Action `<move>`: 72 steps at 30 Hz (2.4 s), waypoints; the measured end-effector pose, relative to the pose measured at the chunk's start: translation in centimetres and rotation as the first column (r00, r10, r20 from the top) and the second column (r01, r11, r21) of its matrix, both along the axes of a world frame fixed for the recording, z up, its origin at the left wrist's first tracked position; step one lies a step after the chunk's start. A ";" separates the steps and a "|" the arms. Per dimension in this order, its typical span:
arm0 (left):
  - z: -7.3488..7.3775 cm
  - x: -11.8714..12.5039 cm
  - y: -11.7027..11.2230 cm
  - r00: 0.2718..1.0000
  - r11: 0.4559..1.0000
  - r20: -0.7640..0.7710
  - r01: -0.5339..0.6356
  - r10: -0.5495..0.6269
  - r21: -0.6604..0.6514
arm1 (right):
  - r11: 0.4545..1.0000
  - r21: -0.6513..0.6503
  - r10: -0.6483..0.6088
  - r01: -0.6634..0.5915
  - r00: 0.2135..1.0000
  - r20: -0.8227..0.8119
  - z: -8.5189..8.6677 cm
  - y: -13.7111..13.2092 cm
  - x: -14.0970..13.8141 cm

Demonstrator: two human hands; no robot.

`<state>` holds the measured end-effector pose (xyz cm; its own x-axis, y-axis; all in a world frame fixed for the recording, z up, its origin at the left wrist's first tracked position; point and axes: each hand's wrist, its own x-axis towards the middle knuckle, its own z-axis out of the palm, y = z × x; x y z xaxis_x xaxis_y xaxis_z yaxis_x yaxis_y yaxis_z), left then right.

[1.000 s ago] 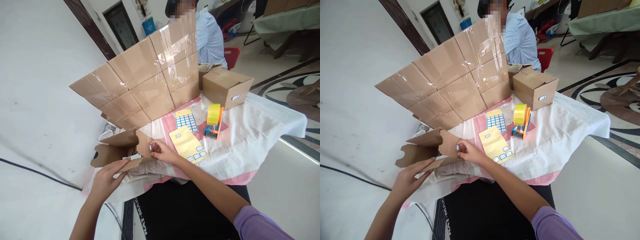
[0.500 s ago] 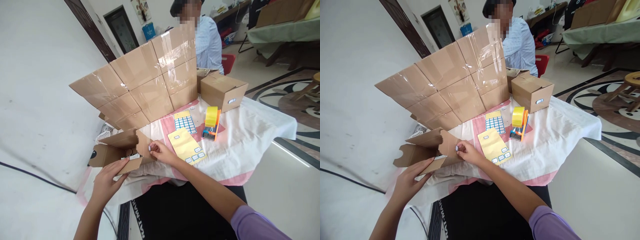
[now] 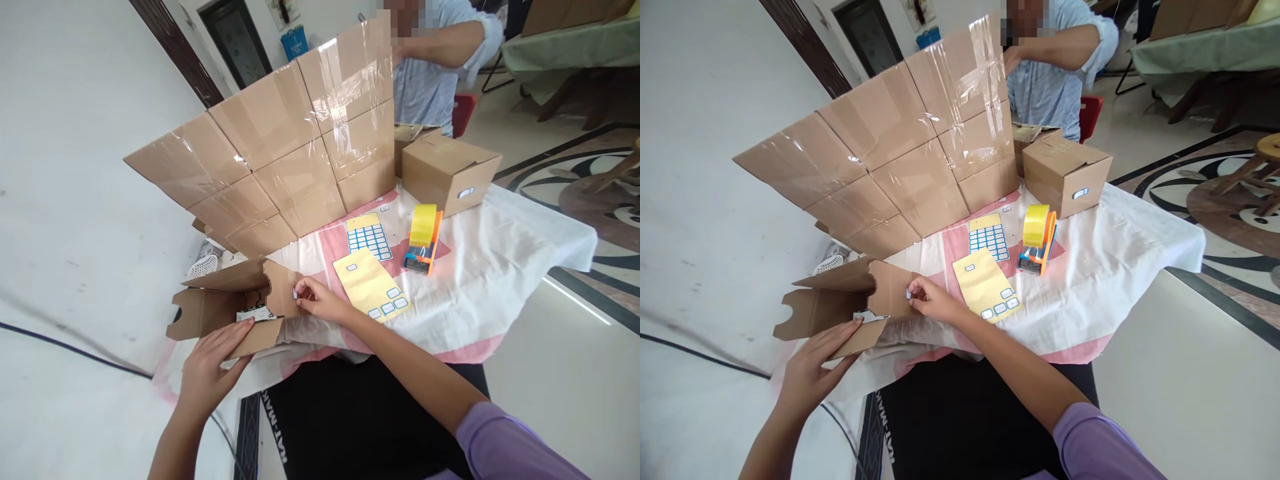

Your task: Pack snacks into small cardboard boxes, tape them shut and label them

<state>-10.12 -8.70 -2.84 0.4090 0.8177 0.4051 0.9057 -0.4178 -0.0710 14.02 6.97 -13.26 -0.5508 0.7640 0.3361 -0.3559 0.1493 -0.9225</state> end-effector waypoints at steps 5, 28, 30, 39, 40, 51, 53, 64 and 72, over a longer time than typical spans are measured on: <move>0.0 0.2 -0.3 1.000 1.000 0.008 -0.004 0.004 -0.008 | 1.000 -0.003 0.001 -0.001 1.000 -0.013 0.0 0.0 0.0; -0.3 0.9 -0.5 0.999 1.000 0.041 -0.011 0.011 0.000 | 0.993 0.043 -0.114 0.114 0.993 0.009 0.5 -0.1 -0.2; -0.3 0.8 -0.5 0.999 1.000 0.046 -0.012 0.012 -0.001 | 0.992 0.045 -0.122 0.121 0.992 0.013 0.5 -0.1 -0.2; -0.4 0.9 -0.8 0.997 1.000 0.065 -0.029 0.029 -0.010 | 0.976 0.130 -0.180 0.172 0.983 0.045 1.1 0.0 0.1; -0.5 0.9 -0.8 0.997 1.000 0.068 -0.028 0.029 -0.009 | 0.971 0.163 -0.183 0.175 0.982 0.039 1.2 0.0 0.3; -1.0 0.8 -0.5 0.996 0.999 0.081 -0.038 0.038 0.007 | 0.974 0.095 -0.208 0.205 0.978 0.022 3.8 -0.4 3.4; -1.1 0.8 -0.4 0.996 0.999 0.077 -0.040 0.038 0.020 | 0.957 0.056 -0.287 0.286 0.958 0.016 4.7 0.7 5.4; -1.3 0.9 -0.2 0.996 0.998 0.080 -0.050 0.047 0.046 | 0.821 0.337 -0.527 0.462 0.381 0.760 3.1 5.8 12.4; -1.3 1.0 -0.5 0.996 0.998 0.084 -0.043 0.040 0.037 | 0.718 0.494 -0.624 0.489 0.139 0.769 3.4 5.5 12.0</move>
<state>-9.07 -9.25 -4.09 0.3383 0.8164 0.4680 0.9258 -0.3780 -0.0099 26.01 12.50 -9.87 0.0080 0.9959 0.0903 0.8177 0.0455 -0.5739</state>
